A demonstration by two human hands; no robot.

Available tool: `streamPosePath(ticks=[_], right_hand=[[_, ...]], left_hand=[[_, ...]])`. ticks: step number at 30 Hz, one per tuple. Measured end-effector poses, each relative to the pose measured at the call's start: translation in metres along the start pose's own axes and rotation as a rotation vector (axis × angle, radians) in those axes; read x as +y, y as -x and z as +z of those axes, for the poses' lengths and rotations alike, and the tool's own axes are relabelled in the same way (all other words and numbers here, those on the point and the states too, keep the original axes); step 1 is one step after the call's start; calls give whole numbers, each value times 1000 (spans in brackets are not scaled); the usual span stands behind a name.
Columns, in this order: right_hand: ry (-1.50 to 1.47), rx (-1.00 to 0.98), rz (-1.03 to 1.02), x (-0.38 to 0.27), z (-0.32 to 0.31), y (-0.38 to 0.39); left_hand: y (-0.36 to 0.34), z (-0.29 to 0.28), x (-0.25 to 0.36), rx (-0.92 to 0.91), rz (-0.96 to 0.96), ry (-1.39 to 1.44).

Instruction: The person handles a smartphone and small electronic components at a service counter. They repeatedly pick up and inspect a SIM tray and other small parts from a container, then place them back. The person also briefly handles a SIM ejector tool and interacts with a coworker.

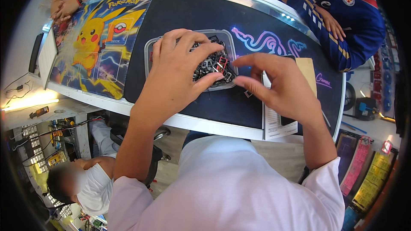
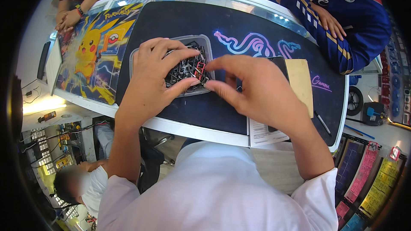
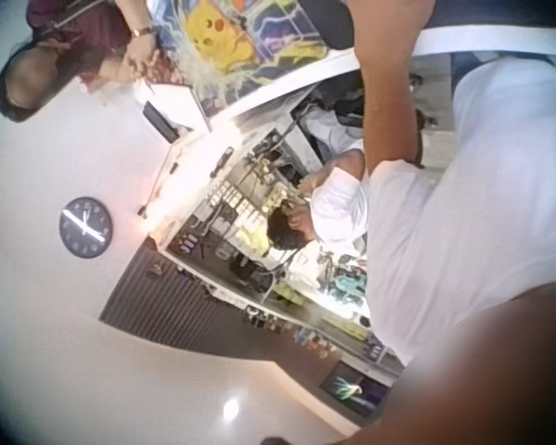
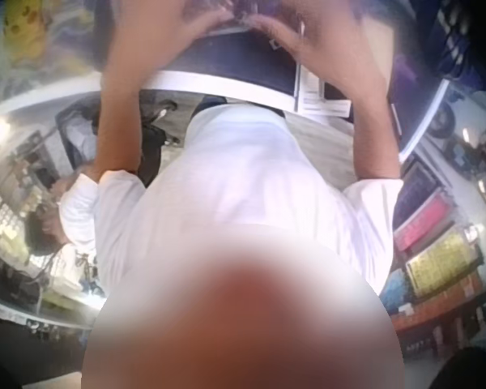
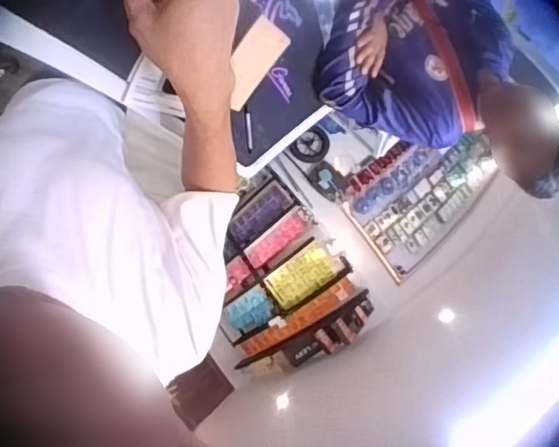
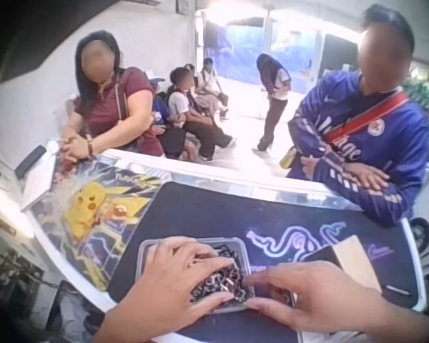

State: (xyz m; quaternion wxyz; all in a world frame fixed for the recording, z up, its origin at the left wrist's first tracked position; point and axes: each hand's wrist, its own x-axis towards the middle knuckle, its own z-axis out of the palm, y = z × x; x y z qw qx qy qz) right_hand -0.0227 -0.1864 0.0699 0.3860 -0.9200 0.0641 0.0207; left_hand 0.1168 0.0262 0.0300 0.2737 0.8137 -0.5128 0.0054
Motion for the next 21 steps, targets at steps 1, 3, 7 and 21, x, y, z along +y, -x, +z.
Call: streamPosePath(ticks=[1,3,7,21], right_hand=[[-19,10,-47,0,7,1],[-45,28,-53,2,13,4],[-45,26,57,9,10,12],[65,-22,-285,27,8,-8]], left_hand=[[-1,0,-2,-24,28,2],[-2,-3,-8,-66,31,-24],[0,-11,-16,-108,-16,9],[-17,-20,-14,-200,91,-19]])
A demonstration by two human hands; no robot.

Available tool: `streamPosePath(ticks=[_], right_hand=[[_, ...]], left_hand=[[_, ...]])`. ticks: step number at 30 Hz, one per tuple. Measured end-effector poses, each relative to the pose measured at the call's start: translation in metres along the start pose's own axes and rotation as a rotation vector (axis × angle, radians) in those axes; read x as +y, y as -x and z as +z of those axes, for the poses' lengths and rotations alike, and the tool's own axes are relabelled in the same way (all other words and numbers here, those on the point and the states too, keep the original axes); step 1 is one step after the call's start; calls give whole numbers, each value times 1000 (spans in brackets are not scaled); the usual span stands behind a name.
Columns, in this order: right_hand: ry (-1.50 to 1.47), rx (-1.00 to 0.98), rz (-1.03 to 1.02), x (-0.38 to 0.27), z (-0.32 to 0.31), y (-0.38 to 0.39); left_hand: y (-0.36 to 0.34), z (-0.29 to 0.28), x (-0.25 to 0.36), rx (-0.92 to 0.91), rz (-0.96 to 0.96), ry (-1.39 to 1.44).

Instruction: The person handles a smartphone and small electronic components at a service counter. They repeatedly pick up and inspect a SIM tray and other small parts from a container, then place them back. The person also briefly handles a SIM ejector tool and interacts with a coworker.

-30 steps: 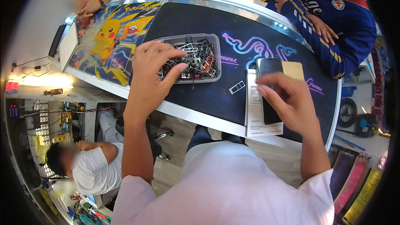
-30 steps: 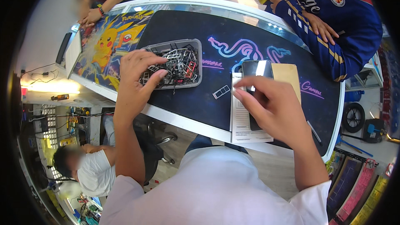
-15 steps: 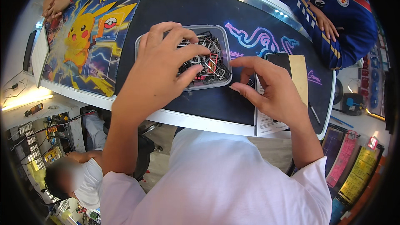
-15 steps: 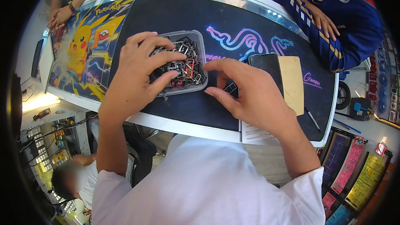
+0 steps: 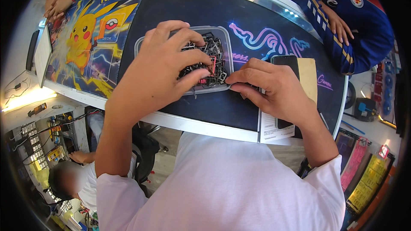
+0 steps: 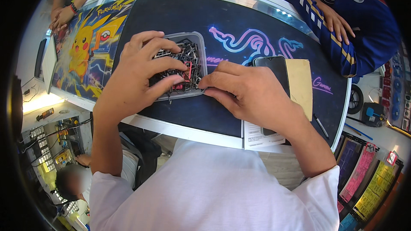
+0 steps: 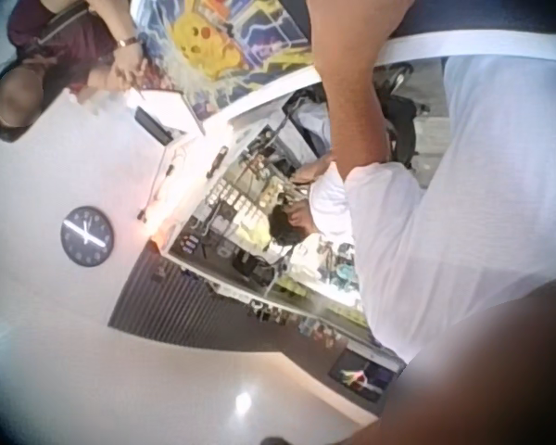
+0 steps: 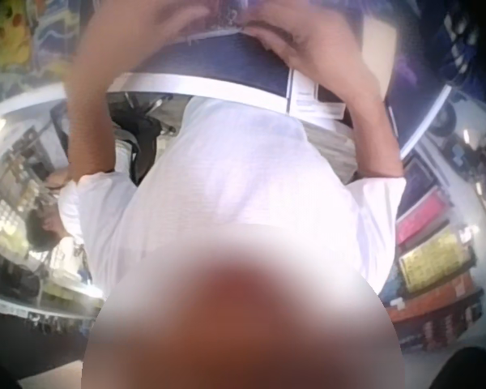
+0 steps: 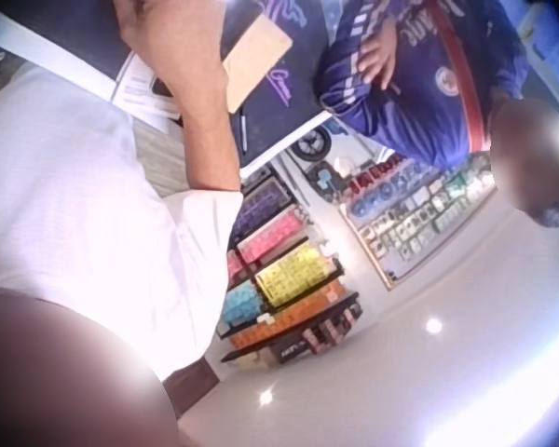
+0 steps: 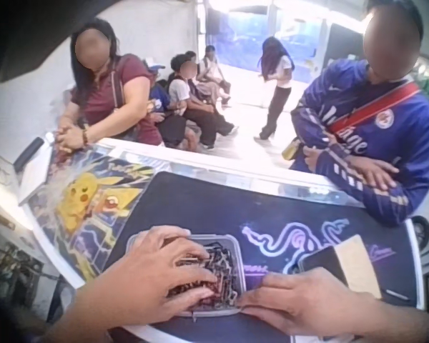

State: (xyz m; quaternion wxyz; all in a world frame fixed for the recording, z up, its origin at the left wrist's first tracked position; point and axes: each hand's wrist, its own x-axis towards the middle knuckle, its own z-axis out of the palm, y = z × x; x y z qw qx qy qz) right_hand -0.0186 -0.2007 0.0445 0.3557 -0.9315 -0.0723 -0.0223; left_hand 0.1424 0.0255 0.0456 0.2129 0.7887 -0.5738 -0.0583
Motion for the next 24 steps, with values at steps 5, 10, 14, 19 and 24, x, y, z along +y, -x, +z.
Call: streamPosePath(ticks=[5,10,14,19,24], right_hand=[[-77,-31,-27,7,-2,-6],[-184,-53,46,9,-7,-9],[-149,-31,15,12,-9,-19],[-113,25,-52,14,-11,-40],[-93,43,-9,11,-12,-54]], left_hand=[[3,-11,-11,-14,-24,10],[3,-12,-7,-39,56,124],[0,-6,-5,-65,86,61],[0,-6,-10,-24,49,47],[4,-9,-21,74,11,13]])
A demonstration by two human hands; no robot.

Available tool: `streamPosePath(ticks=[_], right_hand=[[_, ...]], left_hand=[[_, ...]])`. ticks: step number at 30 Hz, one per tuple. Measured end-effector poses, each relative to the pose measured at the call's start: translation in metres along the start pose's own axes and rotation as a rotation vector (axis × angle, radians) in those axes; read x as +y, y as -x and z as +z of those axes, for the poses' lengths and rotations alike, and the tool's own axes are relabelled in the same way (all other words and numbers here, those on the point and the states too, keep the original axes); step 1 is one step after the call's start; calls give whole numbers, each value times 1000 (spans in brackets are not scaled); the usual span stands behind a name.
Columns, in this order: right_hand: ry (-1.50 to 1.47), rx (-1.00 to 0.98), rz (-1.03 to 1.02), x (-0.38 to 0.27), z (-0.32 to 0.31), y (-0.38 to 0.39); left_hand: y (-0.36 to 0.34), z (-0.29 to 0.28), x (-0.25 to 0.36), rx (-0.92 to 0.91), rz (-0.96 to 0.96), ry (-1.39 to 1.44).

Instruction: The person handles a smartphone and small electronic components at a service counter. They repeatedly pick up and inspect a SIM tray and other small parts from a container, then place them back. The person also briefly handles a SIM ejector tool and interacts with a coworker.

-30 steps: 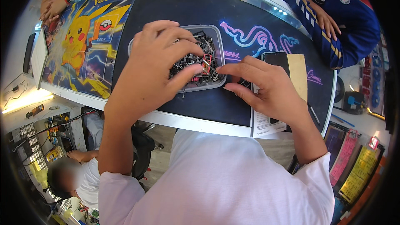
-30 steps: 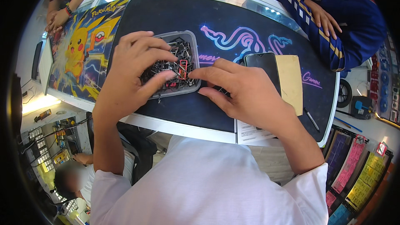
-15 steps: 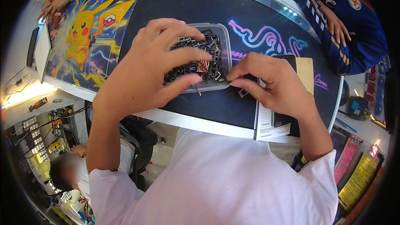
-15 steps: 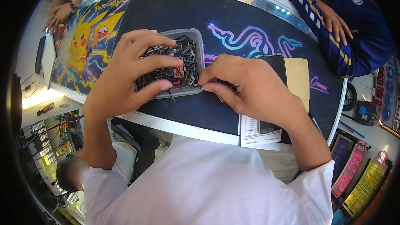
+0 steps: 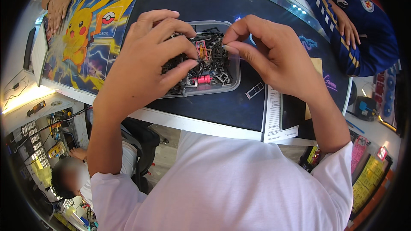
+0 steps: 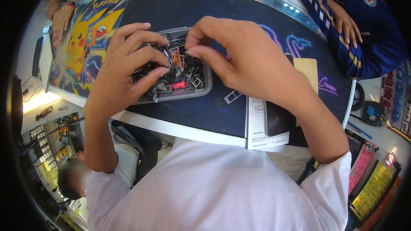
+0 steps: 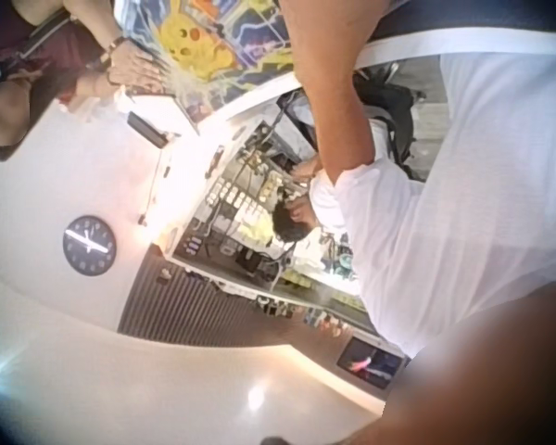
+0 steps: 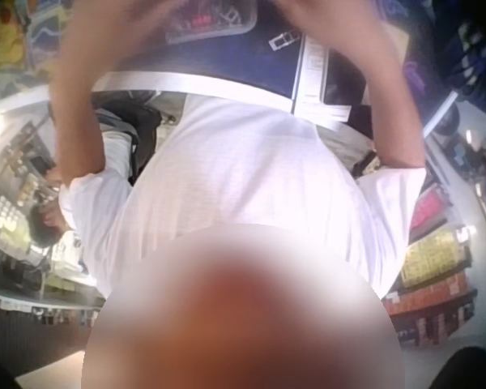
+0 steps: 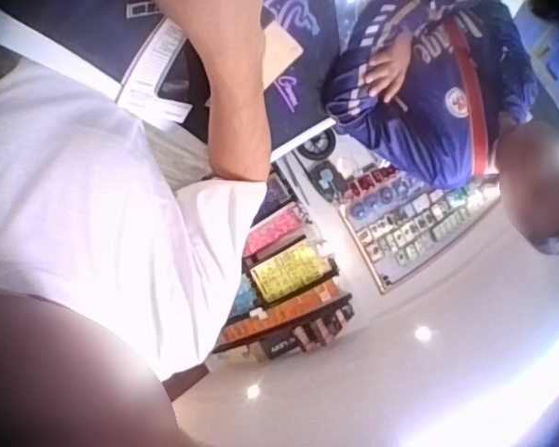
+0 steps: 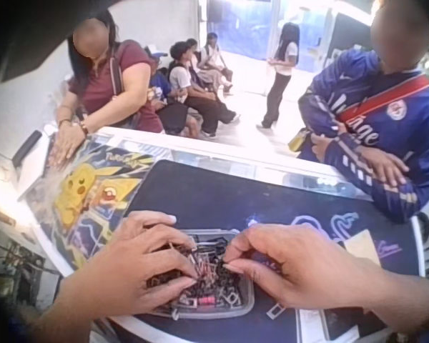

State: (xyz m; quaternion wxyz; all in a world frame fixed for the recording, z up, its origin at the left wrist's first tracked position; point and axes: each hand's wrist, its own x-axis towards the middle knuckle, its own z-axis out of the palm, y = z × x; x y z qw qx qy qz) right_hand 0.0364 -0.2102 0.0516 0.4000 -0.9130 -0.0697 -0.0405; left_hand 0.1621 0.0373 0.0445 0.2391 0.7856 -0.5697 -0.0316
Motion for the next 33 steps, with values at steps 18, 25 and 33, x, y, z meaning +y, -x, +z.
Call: streamPosePath(ticks=[18,25,33], right_hand=[[74,-4,-111,2,-5,-9],[129,-62,-105,-3,1,-10],[324,-69,-126,-9,21,-13]], left_hand=[[17,-7,-18,53,-149,25],[20,-15,-23,68,-136,-10],[28,-22,-24,76,-151,-69]])
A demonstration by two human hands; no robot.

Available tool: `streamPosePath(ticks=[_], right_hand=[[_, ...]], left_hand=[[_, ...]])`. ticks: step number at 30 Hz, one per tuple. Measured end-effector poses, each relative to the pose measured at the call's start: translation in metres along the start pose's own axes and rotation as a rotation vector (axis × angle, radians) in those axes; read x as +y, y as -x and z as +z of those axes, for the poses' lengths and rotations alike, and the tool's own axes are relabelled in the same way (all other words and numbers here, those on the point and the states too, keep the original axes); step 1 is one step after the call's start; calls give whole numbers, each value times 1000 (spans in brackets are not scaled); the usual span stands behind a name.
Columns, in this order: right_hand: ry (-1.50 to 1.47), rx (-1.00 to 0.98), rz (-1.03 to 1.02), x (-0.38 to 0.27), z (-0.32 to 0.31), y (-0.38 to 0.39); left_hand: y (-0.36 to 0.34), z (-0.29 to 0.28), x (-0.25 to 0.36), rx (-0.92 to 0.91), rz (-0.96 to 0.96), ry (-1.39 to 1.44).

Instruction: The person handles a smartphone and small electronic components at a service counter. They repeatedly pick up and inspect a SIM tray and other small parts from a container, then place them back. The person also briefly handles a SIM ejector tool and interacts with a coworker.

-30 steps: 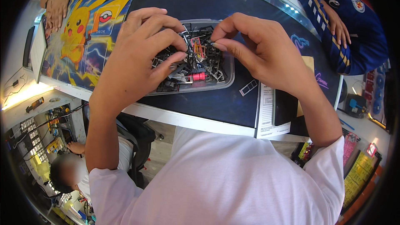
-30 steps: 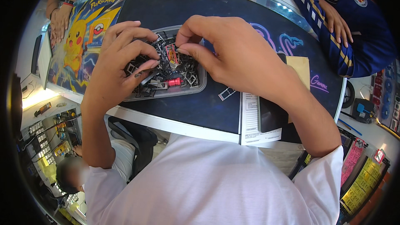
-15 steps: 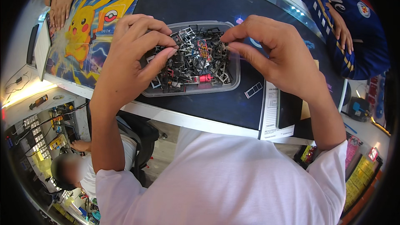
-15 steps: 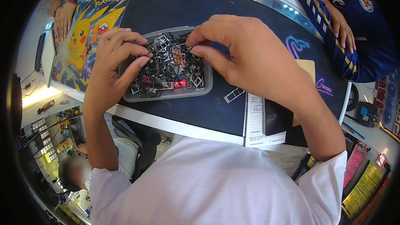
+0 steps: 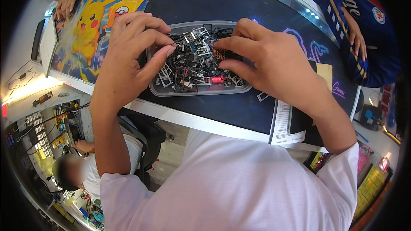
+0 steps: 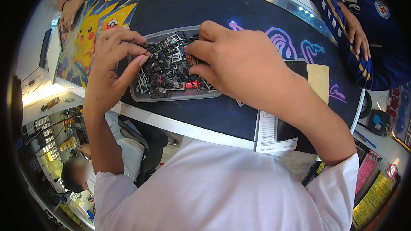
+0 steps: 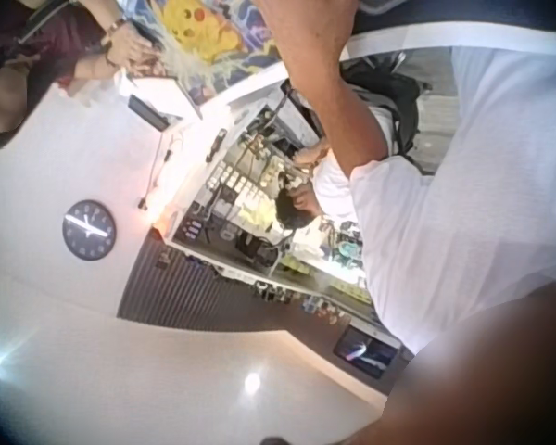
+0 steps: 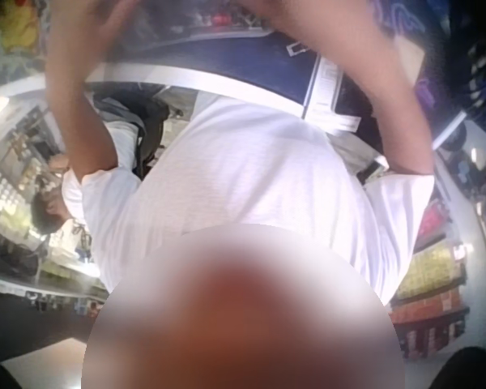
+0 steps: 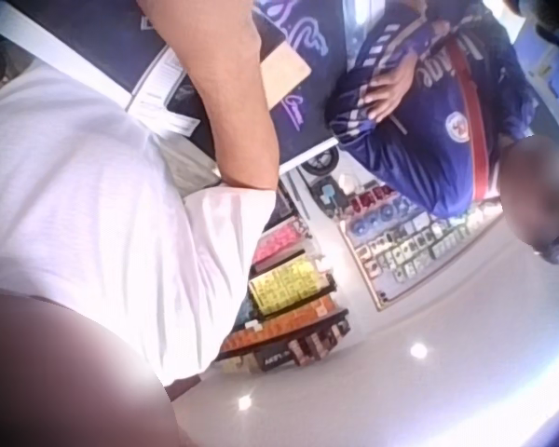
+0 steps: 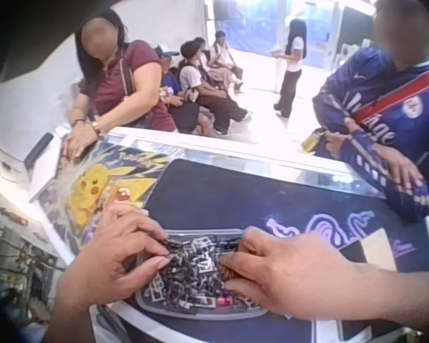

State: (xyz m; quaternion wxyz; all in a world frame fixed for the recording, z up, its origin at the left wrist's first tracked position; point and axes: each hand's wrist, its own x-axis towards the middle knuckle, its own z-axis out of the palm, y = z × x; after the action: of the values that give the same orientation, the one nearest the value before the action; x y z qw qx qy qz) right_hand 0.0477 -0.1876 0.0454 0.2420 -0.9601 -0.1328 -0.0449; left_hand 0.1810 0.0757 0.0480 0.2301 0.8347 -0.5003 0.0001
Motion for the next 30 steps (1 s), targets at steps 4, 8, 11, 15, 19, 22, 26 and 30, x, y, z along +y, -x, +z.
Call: streamPosePath(ticks=[4,8,11,15,19,22,26,30], right_hand=[[28,-26,-22,-3,8,-3],[11,-14,8,-4,9,-5],[38,3,27,-2,3,-9],[40,37,-63,3,2,-21],[53,6,-69,8,-7,-20],[63,-38,-26,9,-16,-11],[27,-52,56,7,-18,-2],[2,-34,94,11,-19,1]], left_hand=[[3,2,-4,4,34,9],[5,4,-5,30,29,20],[5,1,1,118,-8,5],[2,-5,18,58,124,35],[-4,19,42,-60,91,80],[-10,30,49,-46,41,21],[-12,27,47,-79,31,-19],[-10,14,35,-117,43,45]])
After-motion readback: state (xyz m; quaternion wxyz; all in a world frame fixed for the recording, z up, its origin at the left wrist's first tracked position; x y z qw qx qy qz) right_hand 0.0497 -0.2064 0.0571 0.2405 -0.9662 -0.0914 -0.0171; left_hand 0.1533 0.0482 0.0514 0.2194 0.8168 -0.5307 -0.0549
